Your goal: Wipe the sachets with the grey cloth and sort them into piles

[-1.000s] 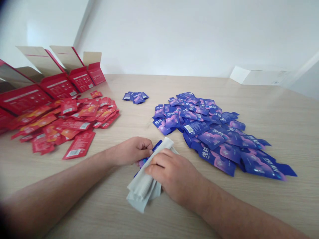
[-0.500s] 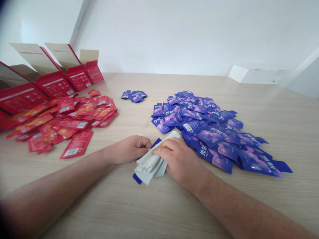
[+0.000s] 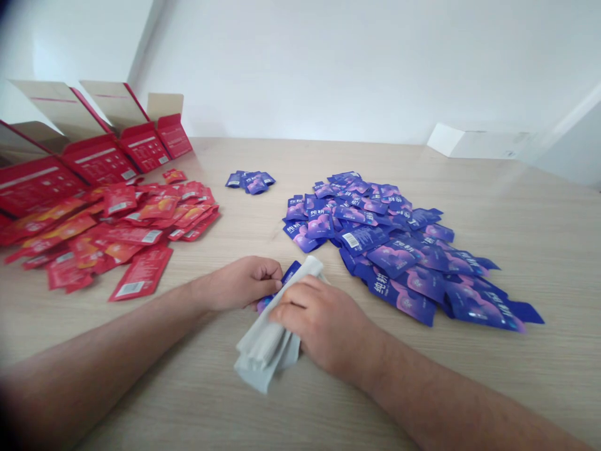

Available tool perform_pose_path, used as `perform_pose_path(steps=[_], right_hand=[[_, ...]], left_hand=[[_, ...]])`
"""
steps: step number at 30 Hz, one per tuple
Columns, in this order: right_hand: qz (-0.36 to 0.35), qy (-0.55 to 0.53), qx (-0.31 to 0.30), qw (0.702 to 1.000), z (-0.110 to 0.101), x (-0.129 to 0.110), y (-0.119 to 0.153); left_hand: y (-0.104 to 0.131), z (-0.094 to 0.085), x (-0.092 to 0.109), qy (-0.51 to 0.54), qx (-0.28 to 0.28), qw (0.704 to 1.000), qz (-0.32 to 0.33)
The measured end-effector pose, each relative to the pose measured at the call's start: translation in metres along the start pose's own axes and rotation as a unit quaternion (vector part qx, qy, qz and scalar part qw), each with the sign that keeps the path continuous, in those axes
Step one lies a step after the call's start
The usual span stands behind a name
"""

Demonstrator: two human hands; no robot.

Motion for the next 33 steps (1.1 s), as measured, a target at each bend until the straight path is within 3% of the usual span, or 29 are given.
perform_pose_path(steps=[2, 6, 11, 16, 21, 26, 30, 33], right_hand=[[-0.011, -0.007, 0.0, 1.0, 0.0, -0.003, 0.0], [0.059, 0.003, 0.036, 0.998, -0.007, 0.016, 0.002], [-0.013, -0.008, -0.003, 1.0, 0.001, -0.003, 0.001], [0.058, -0.003, 0.028, 0.998, -0.005, 0.016, 0.002], [-0.001, -0.017, 0.001, 1.0, 0.001, 0.004, 0.002], [0.062, -0.004, 0.028, 0.998, -0.005, 0.017, 0.001], [-0.004, -0.018, 0.001, 1.0, 0.001, -0.001, 0.0], [0.017, -0.019, 0.011, 1.0, -0.001, 0.005, 0.0]], left_hand=[[0.0, 0.0, 0.0, 0.005, -0.001, 1.0, 0.001], [0.0, 0.0, 0.001, 0.0, 0.0, 1.0, 0.005], [0.0, 0.001, 0.001, 0.009, -0.005, 1.0, 0.006], [-0.001, 0.0, 0.0, 0.009, 0.001, 1.0, 0.001], [0.0, 0.002, 0.001, 0.015, -0.006, 1.0, 0.001], [0.0, 0.0, 0.002, 0.011, 0.0, 1.0, 0.004], [0.0, 0.002, 0.003, 0.018, -0.009, 1.0, 0.008], [0.0, 0.001, 0.002, 0.017, -0.003, 1.0, 0.006]])
Point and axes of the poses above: each hand's wrist, its own y-axis away from the middle knuckle, its own z-axis out of the palm, x = y × z, the point moved 10 cm from there along -y, towards the middle knuckle, and after that the axes turned 14 degrees about y, right-handed, at the moved point
